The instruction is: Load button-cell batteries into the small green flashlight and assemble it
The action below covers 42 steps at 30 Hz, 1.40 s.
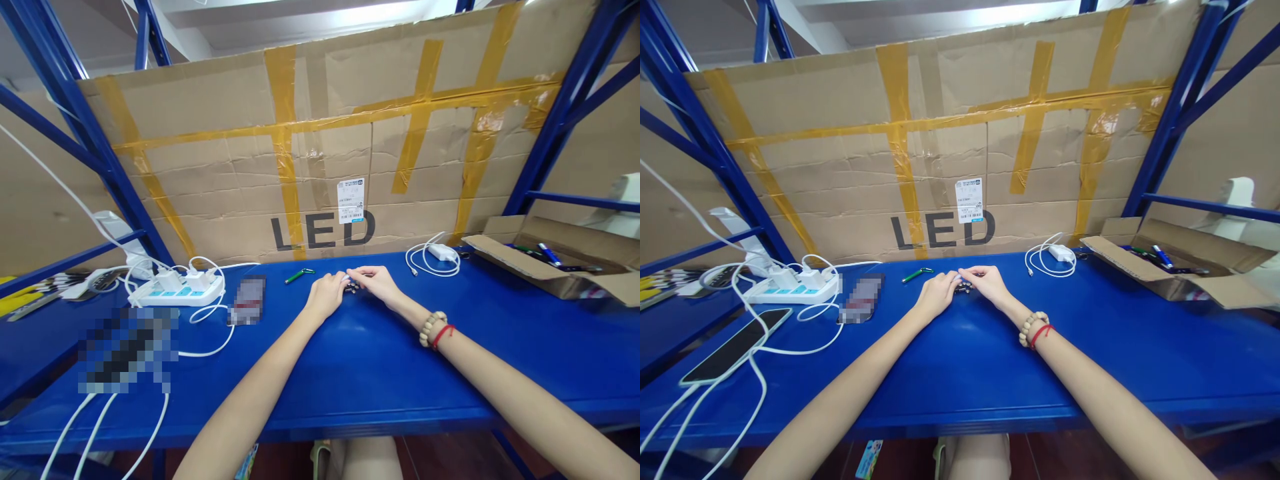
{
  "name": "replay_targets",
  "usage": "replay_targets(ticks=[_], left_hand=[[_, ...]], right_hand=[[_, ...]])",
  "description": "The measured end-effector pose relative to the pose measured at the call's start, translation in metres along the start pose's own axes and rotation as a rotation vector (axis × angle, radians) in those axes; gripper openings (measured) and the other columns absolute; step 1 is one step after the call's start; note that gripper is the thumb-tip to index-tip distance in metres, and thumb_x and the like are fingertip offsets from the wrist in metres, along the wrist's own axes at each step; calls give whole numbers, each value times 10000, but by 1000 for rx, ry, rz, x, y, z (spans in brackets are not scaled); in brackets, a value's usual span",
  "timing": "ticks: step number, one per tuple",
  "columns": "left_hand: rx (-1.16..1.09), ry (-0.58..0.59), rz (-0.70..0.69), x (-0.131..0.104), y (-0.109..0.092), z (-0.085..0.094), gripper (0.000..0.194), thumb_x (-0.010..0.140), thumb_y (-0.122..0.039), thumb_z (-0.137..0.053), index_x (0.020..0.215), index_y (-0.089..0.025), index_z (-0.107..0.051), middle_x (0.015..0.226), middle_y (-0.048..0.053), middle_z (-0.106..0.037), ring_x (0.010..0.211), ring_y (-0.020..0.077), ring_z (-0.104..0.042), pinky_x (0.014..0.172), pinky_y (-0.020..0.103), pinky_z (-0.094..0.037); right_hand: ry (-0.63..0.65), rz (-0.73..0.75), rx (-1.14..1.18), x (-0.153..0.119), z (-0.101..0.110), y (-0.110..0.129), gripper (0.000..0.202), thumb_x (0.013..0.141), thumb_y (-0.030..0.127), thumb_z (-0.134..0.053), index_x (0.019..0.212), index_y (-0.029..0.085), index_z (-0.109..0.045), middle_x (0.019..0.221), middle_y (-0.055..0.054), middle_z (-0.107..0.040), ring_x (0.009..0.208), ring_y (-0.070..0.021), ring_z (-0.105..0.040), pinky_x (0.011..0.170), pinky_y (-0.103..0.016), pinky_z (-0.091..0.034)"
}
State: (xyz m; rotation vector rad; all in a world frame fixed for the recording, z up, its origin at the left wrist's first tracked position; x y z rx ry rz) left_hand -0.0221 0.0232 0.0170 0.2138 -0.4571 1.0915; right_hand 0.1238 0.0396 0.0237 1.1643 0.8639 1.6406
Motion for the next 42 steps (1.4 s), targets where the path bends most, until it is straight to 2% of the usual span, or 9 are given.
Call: replay_targets(ticks=[11,15,19,23,27,32,37,39,42], left_hand=[[-26,20,9,2,2,0,213,941,-283,-297,1009,-207,-484,812,22,-637,772,161,-598,647,227,-433],[-24,10,-16,3,3,-1,256,940,-302,-296,1062,-202,-498,883,34,-636,836,171,-567,715,250,-434],[-22,24,-85,4,2,-1,257,916,-340,-361,1043,-234,-558,920,16,-631,868,166,-524,786,249,-418],[-17,43,-132,4,2,-1,261,888,-345,-421,1041,-237,-603,889,31,-621,851,178,-505,796,263,-411],[-12,40,-138,4,4,-4,272,872,-348,-449,1049,-237,-623,847,47,-602,844,196,-493,760,278,-418],[-19,30,-146,4,7,-8,261,871,-351,-455,1031,-262,-641,805,44,-580,811,191,-488,731,281,-422],[-27,12,-146,4,8,-10,273,866,-370,-460,1032,-261,-648,815,50,-580,817,192,-480,729,286,-423],[-29,4,-143,4,8,-10,289,860,-387,-462,1027,-248,-654,819,57,-586,820,198,-479,724,290,-423],[-35,-14,-132,4,7,-9,335,868,-416,-432,1020,-223,-660,812,68,-597,825,206,-482,730,301,-424]], right_hand=[[9,1,95,4,-1,-6,457,653,497,-616,888,112,-686,601,-25,-607,476,-81,-459,378,-178,-337],[-66,14,92,6,3,-8,438,685,483,-584,910,118,-674,744,-56,-646,520,-86,-492,382,-175,-356],[-168,9,47,10,11,-15,474,705,499,-552,935,99,-658,750,-69,-649,511,-91,-500,380,-182,-369],[-198,10,-49,14,16,-23,490,744,507,-496,962,95,-649,764,-80,-662,502,-102,-524,382,-195,-383],[-130,47,-211,15,18,-28,376,765,444,-508,902,134,-671,808,-66,-679,522,-110,-556,453,-216,-428],[-25,130,-464,9,19,-22,178,745,366,-584,783,232,-696,903,-11,-674,685,-134,-598,616,-232,-440],[-50,133,-641,4,22,-13,175,793,335,-535,807,236,-678,959,-32,-655,834,-180,-593,671,-251,-406],[-67,103,-669,5,24,-14,182,806,315,-513,804,218,-667,940,-54,-660,853,-197,-595,665,-257,-403],[-60,58,-654,9,27,-19,207,820,316,-487,759,197,-646,788,-56,-677,752,-185,-617,615,-247,-413]])
Point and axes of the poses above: each hand's wrist, its own x-axis towards the middle knuckle, its own z-axis out of the back of the hand, y = z × x, the point moved 1 cm from there along x, towards the middle knuckle
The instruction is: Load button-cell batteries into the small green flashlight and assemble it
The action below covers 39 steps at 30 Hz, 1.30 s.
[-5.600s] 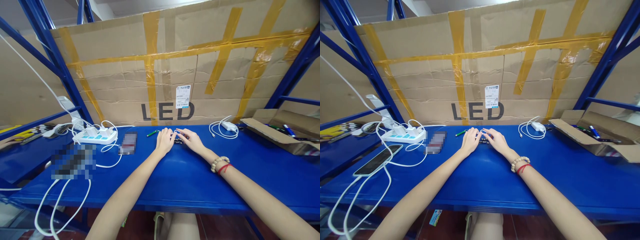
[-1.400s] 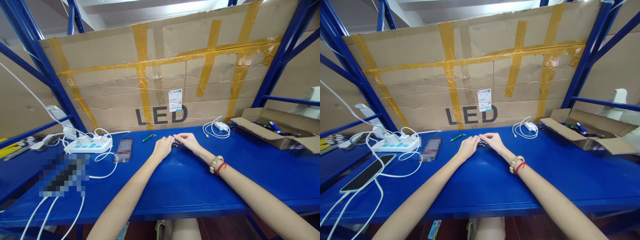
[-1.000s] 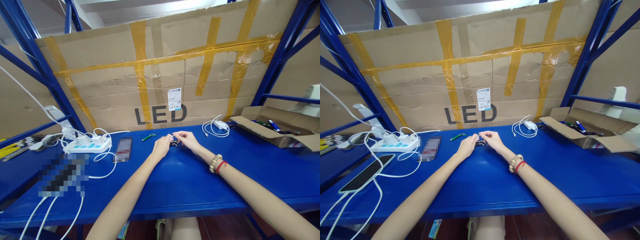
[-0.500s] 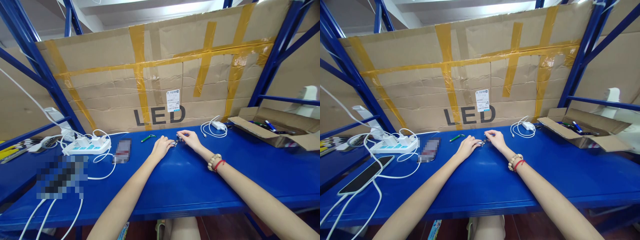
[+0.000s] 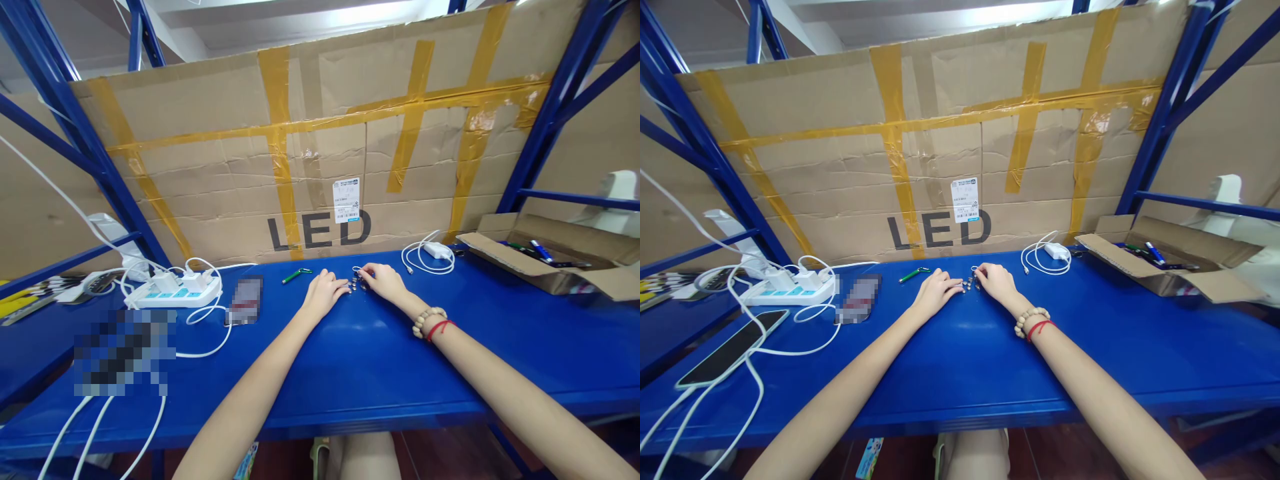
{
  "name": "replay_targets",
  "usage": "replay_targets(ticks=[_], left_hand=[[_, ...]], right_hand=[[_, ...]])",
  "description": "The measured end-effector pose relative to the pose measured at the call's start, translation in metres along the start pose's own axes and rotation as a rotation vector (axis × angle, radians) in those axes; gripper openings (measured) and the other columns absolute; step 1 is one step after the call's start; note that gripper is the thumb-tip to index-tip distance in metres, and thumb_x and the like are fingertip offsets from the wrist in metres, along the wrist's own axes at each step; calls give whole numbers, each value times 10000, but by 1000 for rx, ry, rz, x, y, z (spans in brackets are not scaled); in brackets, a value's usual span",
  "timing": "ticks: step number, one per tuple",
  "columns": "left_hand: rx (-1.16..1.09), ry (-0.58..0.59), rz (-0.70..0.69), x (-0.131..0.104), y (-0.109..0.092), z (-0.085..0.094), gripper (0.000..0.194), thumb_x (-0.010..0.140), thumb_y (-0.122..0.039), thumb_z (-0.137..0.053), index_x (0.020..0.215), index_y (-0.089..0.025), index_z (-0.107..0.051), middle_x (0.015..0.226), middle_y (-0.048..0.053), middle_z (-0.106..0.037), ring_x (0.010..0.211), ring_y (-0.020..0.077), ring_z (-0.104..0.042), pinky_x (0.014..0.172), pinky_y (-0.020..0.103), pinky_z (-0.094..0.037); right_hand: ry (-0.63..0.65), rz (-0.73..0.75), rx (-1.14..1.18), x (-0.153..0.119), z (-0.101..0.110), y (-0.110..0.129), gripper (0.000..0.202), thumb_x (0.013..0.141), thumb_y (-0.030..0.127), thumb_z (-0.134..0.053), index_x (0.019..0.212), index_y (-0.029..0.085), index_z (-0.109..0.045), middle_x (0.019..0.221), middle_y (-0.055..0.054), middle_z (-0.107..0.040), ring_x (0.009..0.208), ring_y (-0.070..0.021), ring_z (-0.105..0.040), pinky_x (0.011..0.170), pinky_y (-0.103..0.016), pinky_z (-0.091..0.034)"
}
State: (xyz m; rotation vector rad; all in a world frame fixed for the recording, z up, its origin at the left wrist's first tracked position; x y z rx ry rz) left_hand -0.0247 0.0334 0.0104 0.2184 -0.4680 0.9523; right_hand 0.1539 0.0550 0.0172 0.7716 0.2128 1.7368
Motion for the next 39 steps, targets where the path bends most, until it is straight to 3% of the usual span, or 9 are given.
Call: replay_targets(ticks=[7,13,19,24,34,39], left_hand=[[-43,-40,0,0,-2,1,313,890,-387,-412,962,-205,-657,840,59,-654,822,189,-516,781,308,-430],[-63,-30,10,-1,-6,4,175,821,-318,-527,930,-217,-620,881,26,-676,817,202,-511,725,307,-442],[-79,-12,22,-1,-6,7,208,800,-364,-570,931,-205,-591,771,22,-631,808,200,-498,719,288,-434],[-100,-5,-1,0,-5,7,208,806,-370,-568,937,-209,-577,810,19,-610,830,186,-489,758,280,-423],[-99,-36,-7,-1,-7,9,162,842,-316,-522,917,-182,-575,777,28,-598,831,193,-486,744,284,-420],[-81,-58,11,-1,-7,9,141,851,-306,-500,908,-196,-569,757,22,-595,838,192,-492,744,282,-419]], right_hand=[[95,-16,191,1,-8,-2,262,853,338,-420,747,169,-590,635,-21,-668,463,-111,-596,415,-190,-439],[79,-29,204,0,-8,5,240,858,323,-419,822,168,-599,709,-26,-684,502,-111,-617,409,-184,-443],[-8,-73,-3,-2,2,5,227,830,348,-467,773,212,-640,742,-28,-691,695,-166,-628,577,-234,-408],[15,-143,-112,-2,3,5,230,827,359,-472,782,221,-651,786,-49,-696,796,-215,-619,587,-257,-381],[112,-233,-157,-3,9,5,278,860,350,-419,788,183,-630,574,-7,-651,436,-101,-562,490,-207,-362],[75,-208,-229,-3,11,10,331,861,417,-402,795,202,-645,734,-46,-681,711,-175,-635,579,-231,-399]])
Point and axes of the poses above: each hand's wrist, its own x-axis towards the middle knuckle, its own z-axis out of the back of the hand, y = z × x, the point moved 1 cm from there along x, towards the middle knuckle
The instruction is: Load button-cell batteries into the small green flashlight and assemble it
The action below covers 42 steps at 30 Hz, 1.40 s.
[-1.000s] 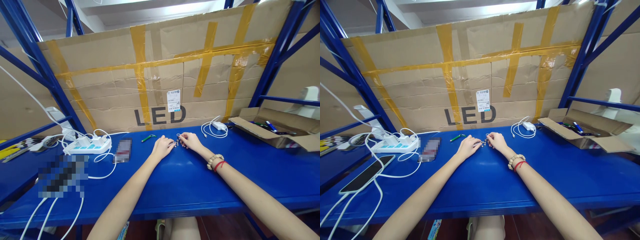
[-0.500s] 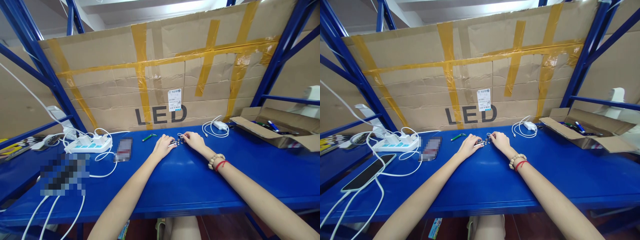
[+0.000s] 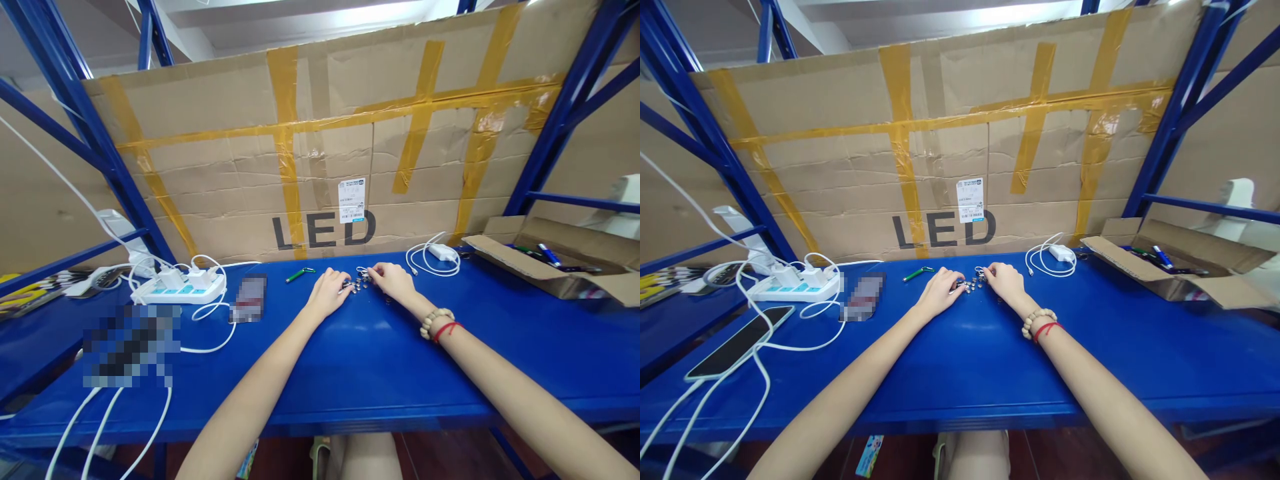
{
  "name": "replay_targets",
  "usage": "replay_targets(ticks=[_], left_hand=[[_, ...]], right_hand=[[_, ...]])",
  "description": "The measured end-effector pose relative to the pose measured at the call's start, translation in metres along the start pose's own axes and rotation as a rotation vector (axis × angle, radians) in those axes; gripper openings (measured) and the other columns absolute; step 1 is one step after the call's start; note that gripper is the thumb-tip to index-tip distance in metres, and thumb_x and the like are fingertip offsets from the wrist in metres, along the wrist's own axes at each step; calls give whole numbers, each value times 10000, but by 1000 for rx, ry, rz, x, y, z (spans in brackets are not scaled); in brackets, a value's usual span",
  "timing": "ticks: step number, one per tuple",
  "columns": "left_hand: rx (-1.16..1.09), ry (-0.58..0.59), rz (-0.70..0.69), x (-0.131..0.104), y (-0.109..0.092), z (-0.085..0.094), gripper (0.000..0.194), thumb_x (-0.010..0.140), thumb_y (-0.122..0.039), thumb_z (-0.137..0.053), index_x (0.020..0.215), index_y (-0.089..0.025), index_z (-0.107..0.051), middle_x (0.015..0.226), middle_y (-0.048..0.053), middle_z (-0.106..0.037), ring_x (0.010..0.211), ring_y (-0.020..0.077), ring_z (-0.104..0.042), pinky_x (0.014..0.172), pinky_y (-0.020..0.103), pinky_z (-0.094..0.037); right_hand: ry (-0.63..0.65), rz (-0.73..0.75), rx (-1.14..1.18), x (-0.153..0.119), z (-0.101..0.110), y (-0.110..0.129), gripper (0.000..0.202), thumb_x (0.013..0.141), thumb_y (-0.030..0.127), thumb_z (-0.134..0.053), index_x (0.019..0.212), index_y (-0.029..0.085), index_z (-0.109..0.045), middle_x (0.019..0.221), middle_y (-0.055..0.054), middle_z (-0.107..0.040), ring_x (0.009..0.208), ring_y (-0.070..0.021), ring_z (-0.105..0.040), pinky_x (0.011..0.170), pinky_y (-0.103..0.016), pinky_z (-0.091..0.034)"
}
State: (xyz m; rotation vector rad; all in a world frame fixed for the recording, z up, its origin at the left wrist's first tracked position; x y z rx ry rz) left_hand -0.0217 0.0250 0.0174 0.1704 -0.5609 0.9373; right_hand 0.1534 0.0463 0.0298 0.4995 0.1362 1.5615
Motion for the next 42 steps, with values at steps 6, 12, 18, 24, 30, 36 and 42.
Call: replay_targets(ticks=[6,12,18,24,30,36,42], left_hand=[[68,-96,174,-1,1,0,177,871,-249,-404,929,-175,-554,882,66,-596,905,220,-476,817,335,-398],[136,-176,454,-4,5,-2,242,835,-247,-428,1029,-153,-537,1077,131,-537,1072,311,-413,896,451,-339],[149,-167,655,-6,24,-4,266,841,-244,-415,1065,-160,-531,1184,133,-508,1218,345,-311,961,473,-282],[175,-92,717,-10,40,-2,270,834,-151,-409,1078,-146,-525,1098,130,-563,1091,283,-447,913,411,-332],[219,-34,674,-8,39,-1,285,821,-120,-432,1085,-158,-534,1073,121,-544,1062,268,-444,886,389,-333],[229,-41,723,-10,41,1,209,835,-147,-415,938,-120,-596,1015,153,-550,1032,295,-445,863,412,-336],[138,-127,738,-12,46,0,158,852,-174,-424,858,-147,-579,940,122,-564,952,268,-494,812,399,-385]], right_hand=[[-9,-9,-95,-1,3,1,397,855,444,-415,760,148,-661,820,-158,-670,848,-285,-622,689,-338,-425],[132,45,14,-1,-3,2,435,897,422,-330,769,148,-643,624,-79,-659,463,-158,-604,556,-265,-435],[151,131,159,-2,-5,7,452,912,437,-263,829,194,-635,753,-16,-683,456,-86,-587,486,-191,-405],[161,112,168,1,2,1,553,867,528,-297,609,153,-609,590,-61,-636,443,-125,-562,500,-237,-394],[425,192,312,6,-1,-13,527,774,616,-424,675,141,-630,643,-30,-629,355,-53,-447,376,-199,-339],[812,240,460,10,12,-30,554,517,475,-751,968,173,-638,725,-7,-621,508,-52,-490,411,-142,-324],[865,239,552,9,10,-34,634,387,323,-812,990,214,-653,856,-4,-614,633,-83,-577,493,-150,-419]])
Point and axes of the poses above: each hand's wrist, its own x-axis towards the middle knuckle, its own z-axis out of the back of the hand, y = z × x, the point moved 1 cm from there along x, towards the middle knuckle
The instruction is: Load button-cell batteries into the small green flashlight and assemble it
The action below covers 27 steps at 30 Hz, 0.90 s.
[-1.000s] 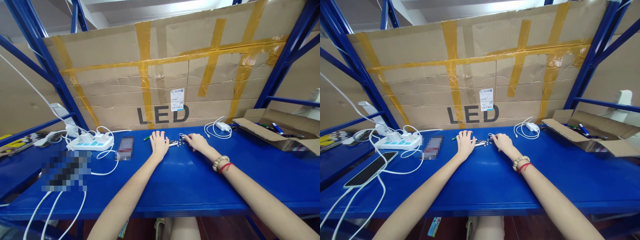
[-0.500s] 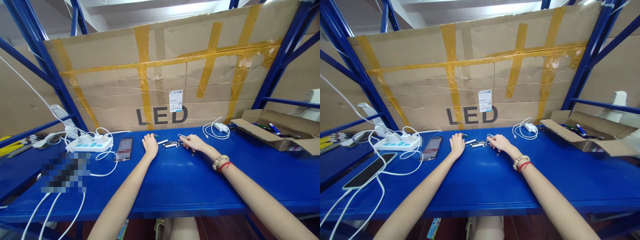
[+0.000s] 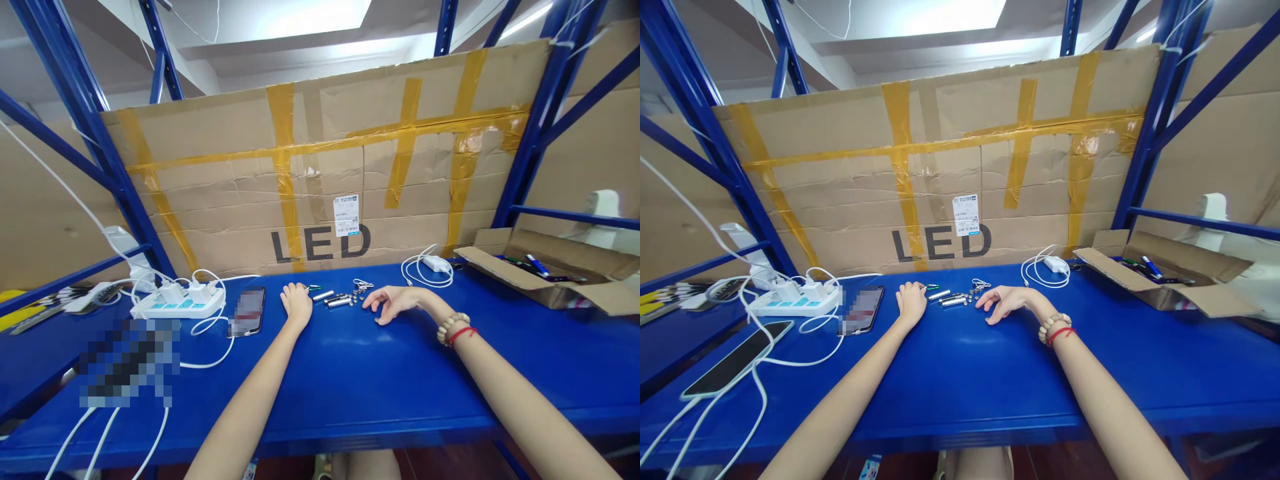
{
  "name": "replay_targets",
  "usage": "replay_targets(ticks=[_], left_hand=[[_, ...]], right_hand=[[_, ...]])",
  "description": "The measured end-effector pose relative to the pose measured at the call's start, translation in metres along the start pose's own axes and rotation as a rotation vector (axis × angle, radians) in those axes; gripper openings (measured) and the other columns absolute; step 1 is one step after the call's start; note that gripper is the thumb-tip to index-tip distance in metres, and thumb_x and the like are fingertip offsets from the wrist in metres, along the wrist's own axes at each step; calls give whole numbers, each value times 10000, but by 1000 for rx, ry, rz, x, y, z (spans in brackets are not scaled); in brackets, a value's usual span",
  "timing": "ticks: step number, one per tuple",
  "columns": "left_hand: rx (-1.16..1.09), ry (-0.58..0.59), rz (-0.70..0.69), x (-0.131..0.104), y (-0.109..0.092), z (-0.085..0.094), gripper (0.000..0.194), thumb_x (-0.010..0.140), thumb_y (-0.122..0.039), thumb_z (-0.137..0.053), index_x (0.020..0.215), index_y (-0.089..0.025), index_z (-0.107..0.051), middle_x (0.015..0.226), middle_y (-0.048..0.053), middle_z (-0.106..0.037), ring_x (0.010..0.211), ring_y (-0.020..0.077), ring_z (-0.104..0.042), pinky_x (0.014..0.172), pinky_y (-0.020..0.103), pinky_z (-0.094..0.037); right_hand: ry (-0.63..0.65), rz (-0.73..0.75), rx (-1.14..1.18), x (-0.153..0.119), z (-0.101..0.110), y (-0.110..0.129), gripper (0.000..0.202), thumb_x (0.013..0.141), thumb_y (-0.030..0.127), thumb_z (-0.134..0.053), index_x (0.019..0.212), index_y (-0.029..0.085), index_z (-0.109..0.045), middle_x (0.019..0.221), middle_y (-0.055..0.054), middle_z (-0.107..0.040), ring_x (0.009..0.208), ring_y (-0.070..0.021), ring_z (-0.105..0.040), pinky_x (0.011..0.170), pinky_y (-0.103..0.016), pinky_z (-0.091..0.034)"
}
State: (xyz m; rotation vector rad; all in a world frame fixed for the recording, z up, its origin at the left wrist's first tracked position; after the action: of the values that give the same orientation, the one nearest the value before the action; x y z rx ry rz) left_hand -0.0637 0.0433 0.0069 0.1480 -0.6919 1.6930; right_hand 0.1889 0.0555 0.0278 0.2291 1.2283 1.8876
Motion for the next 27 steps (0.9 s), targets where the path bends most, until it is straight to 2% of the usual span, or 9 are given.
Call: replay_targets(ticks=[4,9,12,15,17,19,21,24,27], left_hand=[[-129,-60,-46,1,-3,5,203,899,-168,-334,1001,-161,-508,1001,110,-518,894,210,-554,746,322,-441],[-261,-57,-275,-5,-17,12,215,923,-181,-299,1082,-186,-444,1035,72,-511,882,153,-579,730,247,-466],[-291,-4,-446,-13,-26,12,223,911,-159,-330,1091,-209,-452,1035,44,-524,874,134,-584,747,227,-469],[-290,47,-577,-18,-32,9,226,903,-175,-361,1095,-226,-468,1033,30,-527,847,132,-590,755,230,-475],[-289,55,-618,-19,-33,8,236,909,-189,-348,1111,-225,-465,1033,36,-523,874,142,-585,777,244,-475],[-293,50,-634,-18,-33,8,259,917,-185,-315,1136,-216,-451,1038,48,-518,922,154,-570,810,261,-469],[-298,53,-652,-18,-32,9,272,919,-179,-300,1147,-211,-443,1035,55,-518,945,157,-559,829,268,-465],[-303,76,-692,-18,-33,10,273,912,-162,-311,1146,-210,-444,1030,53,-533,958,154,-552,846,263,-459],[-304,93,-717,-19,-33,9,275,907,-151,-315,1140,-208,-449,1035,56,-550,978,159,-545,876,280,-447]], right_hand=[[-193,62,-149,8,-8,0,477,492,382,-770,920,193,-675,738,-8,-641,545,-85,-558,445,-166,-427],[-410,99,-294,16,-21,11,268,650,409,-671,791,181,-677,642,-2,-634,489,-88,-538,445,-185,-403],[-587,128,-371,16,-26,17,178,692,379,-641,748,214,-674,684,-3,-641,605,-124,-576,531,-206,-396],[-705,166,-386,15,-28,20,284,796,442,-508,745,214,-670,731,-26,-647,715,-166,-593,590,-236,-397],[-724,205,-362,16,-29,21,404,862,479,-370,806,210,-667,789,-29,-655,661,-145,-595,604,-246,-408],[-690,256,-330,18,-32,23,433,875,489,-332,872,206,-659,827,-18,-657,563,-108,-581,597,-241,-423],[-629,315,-303,20,-37,24,377,837,490,-423,923,202,-650,854,-11,-658,501,-84,-564,583,-229,-438],[-568,390,-278,24,-44,27,344,736,455,-588,941,184,-641,882,-23,-658,509,-84,-573,571,-216,-453],[-553,430,-249,26,-48,28,295,729,423,-600,863,162,-639,831,-28,-659,500,-88,-578,544,-212,-457]])
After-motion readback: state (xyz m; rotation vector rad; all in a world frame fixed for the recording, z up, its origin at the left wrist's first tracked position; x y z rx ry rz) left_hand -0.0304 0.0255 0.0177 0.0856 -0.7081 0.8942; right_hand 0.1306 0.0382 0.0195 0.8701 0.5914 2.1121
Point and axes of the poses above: each hand's wrist, its own x-axis towards the middle knuckle, its own z-axis out of the back of the hand, y = z × x, the point moved 1 cm from there along x, towards the middle knuckle
